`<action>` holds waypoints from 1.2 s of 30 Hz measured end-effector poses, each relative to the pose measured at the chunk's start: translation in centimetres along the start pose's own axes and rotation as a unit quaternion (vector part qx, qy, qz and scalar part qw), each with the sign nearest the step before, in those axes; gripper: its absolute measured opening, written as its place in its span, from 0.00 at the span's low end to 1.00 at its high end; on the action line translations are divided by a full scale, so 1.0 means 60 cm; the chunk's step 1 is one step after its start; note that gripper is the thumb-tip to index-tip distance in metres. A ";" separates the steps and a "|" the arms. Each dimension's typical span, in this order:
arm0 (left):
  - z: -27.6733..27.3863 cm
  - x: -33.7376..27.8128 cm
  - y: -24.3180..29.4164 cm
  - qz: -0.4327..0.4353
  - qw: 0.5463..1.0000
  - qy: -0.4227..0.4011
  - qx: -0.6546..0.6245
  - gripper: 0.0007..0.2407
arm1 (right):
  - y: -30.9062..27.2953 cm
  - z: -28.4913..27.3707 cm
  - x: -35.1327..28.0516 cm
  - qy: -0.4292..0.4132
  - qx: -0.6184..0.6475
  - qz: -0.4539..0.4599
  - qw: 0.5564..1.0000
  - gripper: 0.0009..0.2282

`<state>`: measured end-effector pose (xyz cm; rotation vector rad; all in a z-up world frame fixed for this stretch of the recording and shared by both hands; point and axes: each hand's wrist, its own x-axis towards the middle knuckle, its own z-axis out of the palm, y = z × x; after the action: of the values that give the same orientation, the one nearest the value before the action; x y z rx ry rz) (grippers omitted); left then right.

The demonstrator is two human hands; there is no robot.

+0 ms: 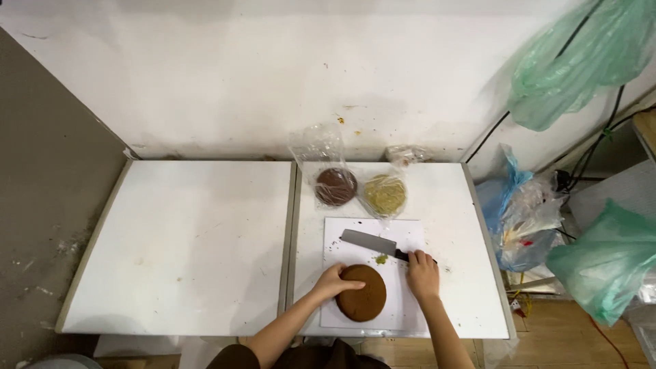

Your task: Cleaning a workstation and wiping down tools in a bakery kitchen.

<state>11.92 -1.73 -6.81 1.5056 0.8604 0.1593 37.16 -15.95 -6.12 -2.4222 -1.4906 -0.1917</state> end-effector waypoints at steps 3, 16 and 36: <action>0.011 0.000 0.041 -0.024 0.978 0.056 0.197 0.41 | -0.002 -0.013 0.024 -0.090 -0.017 0.021 0.996 0.15; 0.142 -0.050 0.092 0.025 0.857 0.139 0.495 0.56 | 0.053 -0.106 -0.110 -0.074 0.234 0.064 0.967 0.11; 0.149 -0.115 0.032 0.182 0.925 0.324 -0.082 0.28 | -0.107 -0.247 -0.254 -0.253 0.293 0.013 0.922 0.23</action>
<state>13.04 -12.69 -3.76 1.4537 1.0388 1.0258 25.08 -30.82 5.08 -2.0598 -1.4226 0.8294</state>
